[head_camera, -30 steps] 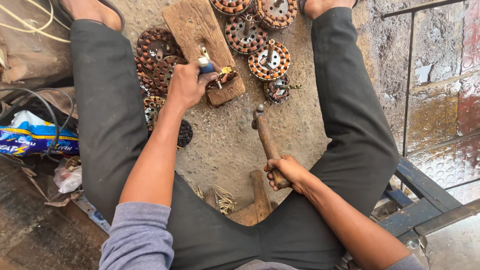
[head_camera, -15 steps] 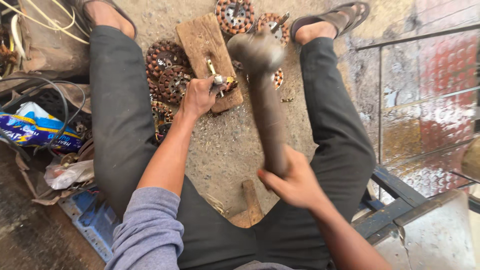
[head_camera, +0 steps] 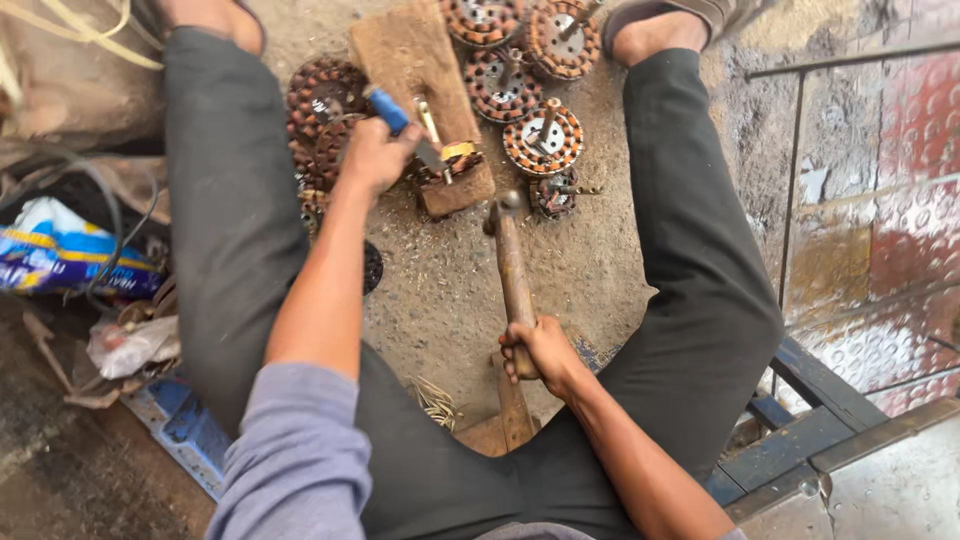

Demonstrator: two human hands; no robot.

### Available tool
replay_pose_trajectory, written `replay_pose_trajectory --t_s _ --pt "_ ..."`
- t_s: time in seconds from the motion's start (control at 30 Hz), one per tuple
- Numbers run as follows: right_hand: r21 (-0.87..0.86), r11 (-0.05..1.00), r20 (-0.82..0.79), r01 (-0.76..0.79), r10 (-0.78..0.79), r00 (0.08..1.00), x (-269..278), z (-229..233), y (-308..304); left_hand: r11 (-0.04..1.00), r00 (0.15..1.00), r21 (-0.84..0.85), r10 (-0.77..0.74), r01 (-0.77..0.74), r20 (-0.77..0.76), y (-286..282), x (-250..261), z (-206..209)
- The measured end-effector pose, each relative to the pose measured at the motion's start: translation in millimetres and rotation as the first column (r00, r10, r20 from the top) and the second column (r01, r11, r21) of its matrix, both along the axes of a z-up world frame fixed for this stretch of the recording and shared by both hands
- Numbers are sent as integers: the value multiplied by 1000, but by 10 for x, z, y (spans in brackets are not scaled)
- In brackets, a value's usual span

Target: The person sits on the floor and uses a hammer and chisel to strike and separate parts of circular copper-wound electrical components placed on a wooden block. The person repeatedly repositions the components and continues hammering to disassemble them.

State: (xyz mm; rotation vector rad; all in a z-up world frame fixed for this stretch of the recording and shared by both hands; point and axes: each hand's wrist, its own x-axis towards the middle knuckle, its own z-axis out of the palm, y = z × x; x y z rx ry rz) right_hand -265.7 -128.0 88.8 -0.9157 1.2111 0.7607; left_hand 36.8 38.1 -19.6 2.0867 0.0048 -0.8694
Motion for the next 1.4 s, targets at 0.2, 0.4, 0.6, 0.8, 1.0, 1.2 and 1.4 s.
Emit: replay_pose_trajectory --t_s 0.2,0.4,0.6,0.8,1.0,1.2,1.4 --pt "82 981 -159 175 -161 974 -152 -387 -106 892 983 -452 80 3 164 -90 -19 253" --pt "92 988 -150 123 -108 983 -33 -382 -52 965 910 -25 -238 262 340 -225 -72 658" --pt "104 993 -140 56 -42 989 -38 -321 -1 929 840 -116 -258 352 478 -266 -219 598" --pt "98 993 -171 61 -43 984 20 -275 -17 904 764 -134 -257 407 592 -299 -221 603" --pt "73 995 -145 67 -56 988 29 -282 -27 931 837 -81 -279 356 471 -286 -199 661" --pt "74 996 -150 52 -40 988 9 -290 -28 918 742 -143 -199 370 641 -299 -283 494" --pt "46 998 -140 34 -27 990 123 -168 -38 927 790 -146 -204 346 579 -232 -301 405"
